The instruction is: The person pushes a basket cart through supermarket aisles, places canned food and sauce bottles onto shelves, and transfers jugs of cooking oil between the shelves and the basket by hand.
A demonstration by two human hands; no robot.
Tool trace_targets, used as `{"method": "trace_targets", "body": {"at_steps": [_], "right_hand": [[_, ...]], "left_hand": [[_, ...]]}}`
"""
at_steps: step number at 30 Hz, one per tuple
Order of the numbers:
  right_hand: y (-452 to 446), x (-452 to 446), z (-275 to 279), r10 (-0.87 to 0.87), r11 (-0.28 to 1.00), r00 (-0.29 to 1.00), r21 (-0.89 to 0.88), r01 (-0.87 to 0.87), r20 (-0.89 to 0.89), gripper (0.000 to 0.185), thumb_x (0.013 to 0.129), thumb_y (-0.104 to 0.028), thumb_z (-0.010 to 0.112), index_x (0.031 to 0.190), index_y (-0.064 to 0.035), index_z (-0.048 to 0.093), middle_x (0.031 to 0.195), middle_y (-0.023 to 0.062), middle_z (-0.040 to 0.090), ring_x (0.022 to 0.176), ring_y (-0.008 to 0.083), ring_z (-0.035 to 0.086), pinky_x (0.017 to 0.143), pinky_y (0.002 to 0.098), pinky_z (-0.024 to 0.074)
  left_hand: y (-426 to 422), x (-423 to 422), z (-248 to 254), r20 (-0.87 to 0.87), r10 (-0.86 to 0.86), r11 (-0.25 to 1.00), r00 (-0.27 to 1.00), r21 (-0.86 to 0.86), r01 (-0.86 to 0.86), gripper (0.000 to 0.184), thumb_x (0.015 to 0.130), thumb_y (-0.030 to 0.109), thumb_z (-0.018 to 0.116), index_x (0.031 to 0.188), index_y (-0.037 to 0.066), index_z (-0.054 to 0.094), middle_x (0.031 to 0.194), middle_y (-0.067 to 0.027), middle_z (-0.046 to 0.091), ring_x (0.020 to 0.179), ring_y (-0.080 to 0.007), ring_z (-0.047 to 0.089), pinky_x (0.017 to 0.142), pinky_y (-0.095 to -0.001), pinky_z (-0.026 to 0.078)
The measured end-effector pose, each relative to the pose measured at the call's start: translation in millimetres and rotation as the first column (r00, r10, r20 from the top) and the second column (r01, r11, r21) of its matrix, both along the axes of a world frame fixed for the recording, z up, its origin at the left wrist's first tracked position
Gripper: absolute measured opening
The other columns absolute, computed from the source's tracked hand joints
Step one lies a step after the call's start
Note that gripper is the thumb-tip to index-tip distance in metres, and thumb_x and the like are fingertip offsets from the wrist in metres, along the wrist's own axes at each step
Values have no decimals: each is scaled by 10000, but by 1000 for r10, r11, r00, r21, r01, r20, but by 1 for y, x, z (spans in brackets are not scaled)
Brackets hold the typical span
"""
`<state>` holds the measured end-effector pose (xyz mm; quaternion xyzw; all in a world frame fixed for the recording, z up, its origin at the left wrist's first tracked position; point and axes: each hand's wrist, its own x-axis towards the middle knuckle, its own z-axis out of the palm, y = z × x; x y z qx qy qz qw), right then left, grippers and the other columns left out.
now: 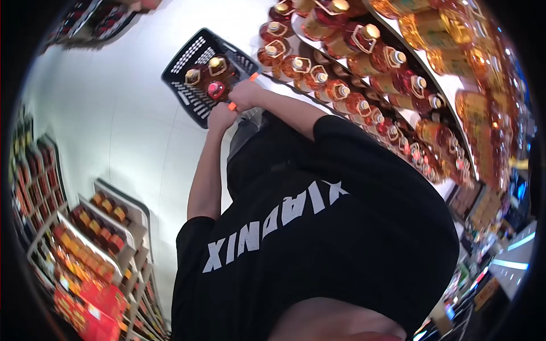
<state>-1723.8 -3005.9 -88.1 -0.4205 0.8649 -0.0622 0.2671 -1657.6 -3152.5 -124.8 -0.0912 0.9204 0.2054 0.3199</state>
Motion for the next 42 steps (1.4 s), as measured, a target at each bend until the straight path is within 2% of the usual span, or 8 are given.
{"method": "trace_targets", "body": {"at_steps": [14, 22, 25, 28, 29, 32, 40, 42], "right_hand": [[126, 120, -16, 154, 980, 988, -132, -150, 18, 261, 738, -317, 680, 813, -69, 709, 836, 160, 713, 819, 353, 700, 744, 472, 547], [209, 196, 4, 152, 982, 988, -121, -148, 30, 219, 714, -266, 676, 789, -60, 688, 783, 160, 701, 760, 366, 695, 700, 483, 545], [237, 233, -3, 59, 990, 996, -123, -67, -67, 212, 693, -265, 685, 775, -70, 666, 785, 130, 689, 805, 333, 675, 730, 466, 509], [272, 259, -8, -60, 932, 947, -356, -60, -315, 200, 680, -266, 691, 761, -91, 639, 768, 93, 662, 857, 288, 626, 773, 427, 451], [279, 267, -9, -28, 975, 958, -219, -37, -285, 203, 691, -264, 696, 804, -107, 636, 805, 62, 644, 905, 261, 580, 809, 396, 402], [310, 281, -3, -29, 979, 966, -201, -23, -256, 237, 687, -267, 717, 857, -112, 658, 895, 68, 665, 940, 256, 596, 829, 379, 420], [393, 317, -9, 24, 885, 971, -448, -131, -237, 244, 699, -252, 728, 849, -95, 617, 870, 96, 618, 927, 297, 580, 831, 432, 448], [411, 324, -5, 65, 908, 976, -393, -144, -207, 216, 724, -216, 700, 865, -81, 608, 879, 99, 609, 927, 299, 574, 848, 429, 443]], "left_hand": [[134, 144, 24, 38, 158, 987, 987, -33, -156, 315, 799, 328, 643, 984, 94, 744, 995, -187, 722, 961, -350, 698, 855, -455, 553], [223, 226, 39, -34, 215, 976, 976, -15, -215, 348, 832, 384, 613, 977, 97, 745, 1004, -193, 718, 981, -372, 684, 858, -473, 540], [251, 254, 34, -54, 230, 973, 972, 4, -230, 351, 826, 360, 630, 1006, 76, 729, 994, -203, 717, 961, -390, 686, 839, -475, 546], [288, 275, 45, -106, 323, 946, 940, 25, -322, 369, 820, 367, 638, 979, 44, 721, 988, -212, 715, 962, -392, 686, 837, -472, 548], [298, 280, 32, -100, 323, 946, 941, -1, -325, 386, 816, 378, 644, 955, 24, 713, 981, -218, 714, 959, -394, 687, 832, -471, 548], [327, 296, 36, -99, 359, 933, 928, 20, -359, 384, 811, 380, 648, 956, 30, 715, 985, -216, 715, 961, -397, 686, 838, -470, 546], [402, 344, 32, -93, 394, 919, 914, 51, -391, 375, 790, 344, 647, 967, 21, 721, 991, -222, 714, 962, -380, 693, 864, -476, 541], [419, 358, 28, -125, 421, 907, 898, 42, -419, 360, 800, 351, 642, 989, 61, 739, 989, -209, 718, 949, -376, 696, 839, -473, 548]]}}
